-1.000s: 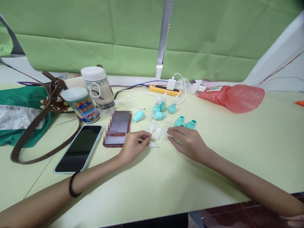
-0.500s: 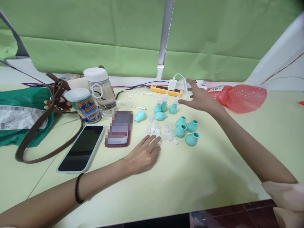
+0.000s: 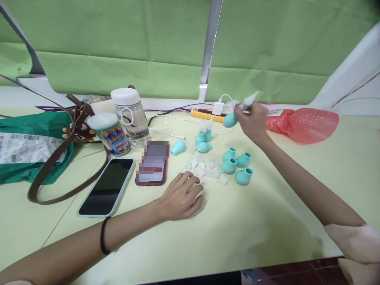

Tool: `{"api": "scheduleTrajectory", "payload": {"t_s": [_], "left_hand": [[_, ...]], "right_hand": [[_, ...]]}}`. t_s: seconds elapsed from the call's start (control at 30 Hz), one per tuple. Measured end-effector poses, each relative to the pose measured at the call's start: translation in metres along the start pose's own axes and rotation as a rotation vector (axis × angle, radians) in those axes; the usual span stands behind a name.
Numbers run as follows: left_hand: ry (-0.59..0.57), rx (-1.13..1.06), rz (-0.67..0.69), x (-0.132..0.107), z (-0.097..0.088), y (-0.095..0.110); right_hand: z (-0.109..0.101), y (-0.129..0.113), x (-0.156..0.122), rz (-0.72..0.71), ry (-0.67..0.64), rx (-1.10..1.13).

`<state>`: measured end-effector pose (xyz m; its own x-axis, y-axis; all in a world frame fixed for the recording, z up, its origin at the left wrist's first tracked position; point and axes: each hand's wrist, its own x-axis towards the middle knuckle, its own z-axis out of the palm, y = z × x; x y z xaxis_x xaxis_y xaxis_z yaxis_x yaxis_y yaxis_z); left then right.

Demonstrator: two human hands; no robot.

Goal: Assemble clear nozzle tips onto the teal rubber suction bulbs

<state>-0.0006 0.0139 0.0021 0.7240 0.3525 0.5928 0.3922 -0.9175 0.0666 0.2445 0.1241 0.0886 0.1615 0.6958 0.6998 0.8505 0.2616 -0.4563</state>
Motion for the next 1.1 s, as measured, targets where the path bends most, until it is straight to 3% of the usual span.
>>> {"api": "scheduleTrajectory", "payload": {"t_s": [0.07,0.13,0.2,0.3,0.37,0.47,0.57,0.67,0.73,0.8,0.9,1.0,1.1], "left_hand": [[0.044,-0.116,-0.086,0.001,-0.003,0.001],[0.09,-0.241,-0.172,0.002,-0.007,0.002],[0.086,-0.362,-0.266,0.003,-0.011,0.004],[-0.018,-0.497,-0.384,0.005,-0.017,0.009],[-0.142,-0.549,-0.422,0.006,-0.02,0.013],[-0.325,-0.615,-0.35,0.009,-0.023,0.018],[-0.41,-0.807,-0.354,0.014,-0.024,0.022],[-0.463,-1.19,-0.644,0.018,-0.021,0.022],[-0.407,-1.346,-0.823,0.02,-0.018,0.018],[-0.273,-1.256,-0.856,0.021,-0.015,0.01],[-0.112,-0.804,-0.755,0.017,-0.011,-0.006],[-0.127,-0.529,-0.69,0.013,-0.006,-0.018],[-0.178,-0.439,-0.63,0.011,-0.003,-0.02]], "right_hand": [[-0.023,-0.024,-0.013,-0.154,0.116,0.17],[-0.045,-0.05,-0.035,-0.29,0.032,0.23],[-0.06,-0.071,-0.064,-0.442,-0.229,0.15],[-0.062,-0.086,-0.11,-0.512,-0.719,0.002],[-0.053,-0.085,-0.136,-0.543,-0.893,-0.028],[-0.039,-0.075,-0.161,-0.534,-0.905,0.008],[-0.034,-0.068,-0.172,-0.499,-0.873,0.114],[-0.036,-0.069,-0.175,-0.529,-0.833,0.221],[-0.037,-0.071,-0.175,-0.53,-0.793,0.236],[-0.038,-0.074,-0.175,-0.414,-0.791,0.256],[-0.037,-0.076,-0.171,-0.058,-0.918,0.394],[-0.034,-0.072,-0.168,0.273,-1.058,0.606],[-0.03,-0.064,-0.167,0.473,-1.071,0.908]]}}
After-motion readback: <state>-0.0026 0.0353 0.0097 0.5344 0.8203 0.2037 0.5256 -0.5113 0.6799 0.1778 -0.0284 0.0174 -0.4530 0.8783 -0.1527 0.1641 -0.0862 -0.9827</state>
